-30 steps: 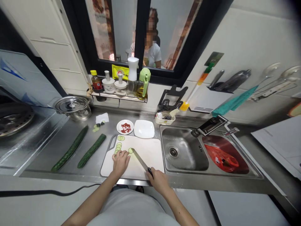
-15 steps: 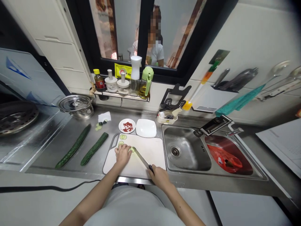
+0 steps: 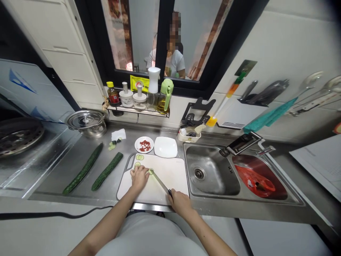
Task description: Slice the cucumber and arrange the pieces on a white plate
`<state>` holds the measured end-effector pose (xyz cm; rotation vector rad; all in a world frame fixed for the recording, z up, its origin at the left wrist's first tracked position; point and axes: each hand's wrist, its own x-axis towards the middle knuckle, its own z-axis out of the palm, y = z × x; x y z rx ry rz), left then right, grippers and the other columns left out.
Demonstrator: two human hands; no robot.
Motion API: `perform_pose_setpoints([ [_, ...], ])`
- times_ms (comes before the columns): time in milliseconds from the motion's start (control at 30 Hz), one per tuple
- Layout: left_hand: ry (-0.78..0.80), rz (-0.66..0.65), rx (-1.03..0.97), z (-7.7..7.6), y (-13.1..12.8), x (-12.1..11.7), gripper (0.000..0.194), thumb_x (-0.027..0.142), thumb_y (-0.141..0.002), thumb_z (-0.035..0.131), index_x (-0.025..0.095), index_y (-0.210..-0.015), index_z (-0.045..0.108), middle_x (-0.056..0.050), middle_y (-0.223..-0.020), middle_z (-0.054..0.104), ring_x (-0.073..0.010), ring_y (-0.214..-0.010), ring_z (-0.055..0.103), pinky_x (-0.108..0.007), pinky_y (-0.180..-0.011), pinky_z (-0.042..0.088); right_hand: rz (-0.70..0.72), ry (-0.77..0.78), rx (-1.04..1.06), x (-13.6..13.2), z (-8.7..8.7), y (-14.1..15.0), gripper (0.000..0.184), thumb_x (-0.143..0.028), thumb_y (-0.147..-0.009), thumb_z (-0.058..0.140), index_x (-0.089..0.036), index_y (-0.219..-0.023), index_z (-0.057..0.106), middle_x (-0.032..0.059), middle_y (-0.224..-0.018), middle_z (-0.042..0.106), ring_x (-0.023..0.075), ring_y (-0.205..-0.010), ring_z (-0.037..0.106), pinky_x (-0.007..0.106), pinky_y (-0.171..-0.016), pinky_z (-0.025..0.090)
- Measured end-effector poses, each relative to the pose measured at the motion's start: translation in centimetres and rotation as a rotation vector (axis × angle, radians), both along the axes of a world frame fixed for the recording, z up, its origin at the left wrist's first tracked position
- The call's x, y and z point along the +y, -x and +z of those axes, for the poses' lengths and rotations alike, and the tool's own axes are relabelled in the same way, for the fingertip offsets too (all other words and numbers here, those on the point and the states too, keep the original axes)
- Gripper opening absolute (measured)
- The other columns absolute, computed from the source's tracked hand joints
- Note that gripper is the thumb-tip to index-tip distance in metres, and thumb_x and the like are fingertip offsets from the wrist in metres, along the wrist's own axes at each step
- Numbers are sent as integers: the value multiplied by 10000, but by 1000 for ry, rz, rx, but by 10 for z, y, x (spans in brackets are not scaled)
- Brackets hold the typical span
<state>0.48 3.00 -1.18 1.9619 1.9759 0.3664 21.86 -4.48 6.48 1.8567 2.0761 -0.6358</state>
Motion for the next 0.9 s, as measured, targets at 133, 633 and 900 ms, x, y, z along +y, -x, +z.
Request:
perform_pose_setpoints([
  [133,5,0,-6,0,0,0,250,342,-904,487,285,-1035,693,-75,-1085,617,-267,-1069,422,-435,-888,268,12,11,-12,1,-1,0,336,-318,-951,329,-166,-1090,594,132,-972,703,232,-921,666,305,-744,435],
  [633,-35,-20,-14,-7,4,-2,256,365,-912,478,261,-968,706,-74,-1067,632,-272,-1064,420,-442,-872,261,-15,41,-43,3,3,7,319,-362,-949,376,-184,-1118,580,135,-1040,686,217,-971,652,309,-801,430],
  [900,-42,-37,4,-6,4,-1,255,365,-905,481,267,-948,713,-72,-1052,629,-270,-1060,413,-442,-873,256,-10,33,-51,5,4,8,329,-362,-951,367,-182,-1116,588,139,-1043,686,218,-970,654,314,-805,435],
])
